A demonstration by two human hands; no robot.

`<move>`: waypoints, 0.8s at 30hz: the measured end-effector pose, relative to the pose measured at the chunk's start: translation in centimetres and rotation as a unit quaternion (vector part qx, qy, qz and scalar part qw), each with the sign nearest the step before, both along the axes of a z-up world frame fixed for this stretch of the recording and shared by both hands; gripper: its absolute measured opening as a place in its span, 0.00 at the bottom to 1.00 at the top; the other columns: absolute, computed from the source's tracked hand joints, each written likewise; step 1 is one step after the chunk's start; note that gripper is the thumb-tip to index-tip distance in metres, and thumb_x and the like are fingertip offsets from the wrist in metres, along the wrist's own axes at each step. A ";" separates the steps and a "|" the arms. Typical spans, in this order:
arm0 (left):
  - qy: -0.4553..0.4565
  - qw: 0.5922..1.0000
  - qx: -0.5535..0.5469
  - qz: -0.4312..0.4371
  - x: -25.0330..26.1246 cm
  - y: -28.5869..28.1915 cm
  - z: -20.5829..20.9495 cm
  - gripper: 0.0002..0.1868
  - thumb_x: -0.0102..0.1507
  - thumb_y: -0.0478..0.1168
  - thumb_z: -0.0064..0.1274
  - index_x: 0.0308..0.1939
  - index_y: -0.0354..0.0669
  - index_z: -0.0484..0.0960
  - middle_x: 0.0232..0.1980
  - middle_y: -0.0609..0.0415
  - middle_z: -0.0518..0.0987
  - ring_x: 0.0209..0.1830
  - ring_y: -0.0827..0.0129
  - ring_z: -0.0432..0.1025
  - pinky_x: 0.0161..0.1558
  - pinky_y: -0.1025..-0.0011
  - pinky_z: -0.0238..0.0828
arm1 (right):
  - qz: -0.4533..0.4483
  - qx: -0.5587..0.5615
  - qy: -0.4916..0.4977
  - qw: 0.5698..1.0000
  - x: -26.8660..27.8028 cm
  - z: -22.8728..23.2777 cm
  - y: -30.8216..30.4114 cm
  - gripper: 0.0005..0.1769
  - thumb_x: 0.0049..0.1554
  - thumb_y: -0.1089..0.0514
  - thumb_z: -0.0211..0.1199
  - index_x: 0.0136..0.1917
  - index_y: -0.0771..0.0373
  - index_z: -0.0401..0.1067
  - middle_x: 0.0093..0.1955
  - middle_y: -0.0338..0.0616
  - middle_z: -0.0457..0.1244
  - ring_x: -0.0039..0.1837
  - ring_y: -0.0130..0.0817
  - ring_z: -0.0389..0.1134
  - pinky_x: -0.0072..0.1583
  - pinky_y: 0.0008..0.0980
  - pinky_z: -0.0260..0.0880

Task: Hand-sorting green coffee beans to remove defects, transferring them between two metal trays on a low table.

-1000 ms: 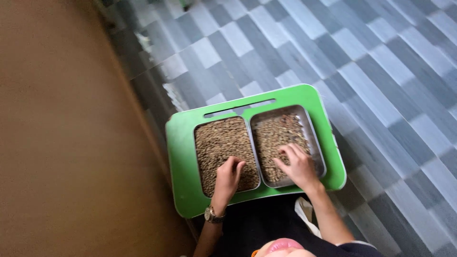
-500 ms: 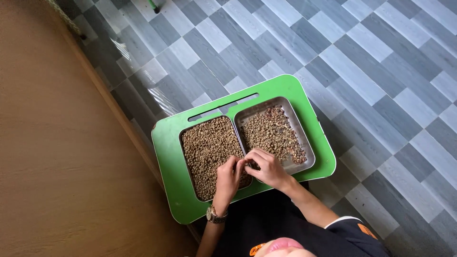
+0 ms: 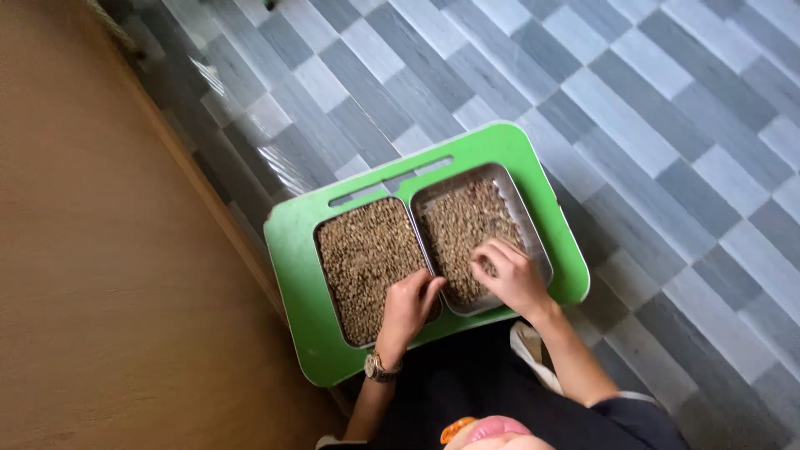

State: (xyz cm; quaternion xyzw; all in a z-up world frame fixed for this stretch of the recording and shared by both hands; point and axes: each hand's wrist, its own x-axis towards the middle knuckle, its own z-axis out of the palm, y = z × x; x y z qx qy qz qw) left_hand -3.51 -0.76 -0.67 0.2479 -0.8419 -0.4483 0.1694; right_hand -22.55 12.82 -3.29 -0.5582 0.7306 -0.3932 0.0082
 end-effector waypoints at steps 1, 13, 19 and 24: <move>0.003 1.000 -0.005 0.006 0.0 -0.1 0.0 0.14 0.67 0.45 0.59 0.31 0.44 0.78 0.24 0.45 0.79 0.25 0.48 0.76 0.28 0.63 0.71 | 0.006 -0.005 0.003 1.000 -0.3 -1.0 0.4 0.04 0.56 0.61 0.68 0.44 0.57 0.74 0.40 0.39 0.65 0.45 0.39 0.72 0.48 0.35 0.74; -0.033 0.968 -0.248 0.026 2.7 -1.2 -1.1 0.14 0.61 0.44 0.62 0.30 0.51 0.71 0.23 0.56 0.72 0.26 0.59 0.75 0.29 0.64 0.72 | 0.159 0.047 -0.051 0.985 5.8 1.6 -5.2 0.08 0.60 0.52 0.65 0.41 0.56 0.73 0.37 0.37 0.65 0.43 0.38 0.71 0.46 0.36 0.73; -0.038 0.966 -0.253 0.041 3.8 -2.3 1.1 0.16 0.57 0.43 0.65 0.31 0.51 0.69 0.24 0.58 0.72 0.27 0.62 0.74 0.29 0.67 0.72 | 0.197 0.043 -0.041 0.979 5.3 -2.5 -6.0 0.07 0.60 0.54 0.65 0.42 0.57 0.73 0.38 0.39 0.65 0.44 0.39 0.71 0.47 0.36 0.73; -0.207 0.930 -0.281 0.115 4.3 -3.7 0.1 0.18 0.65 0.50 0.62 0.49 0.44 0.76 0.36 0.53 0.77 0.31 0.67 0.76 0.29 0.73 0.74 | 0.105 0.062 -0.011 0.993 2.0 -2.6 -4.0 0.05 0.59 0.57 0.67 0.41 0.56 0.76 0.38 0.38 0.68 0.46 0.36 0.72 0.49 0.33 0.74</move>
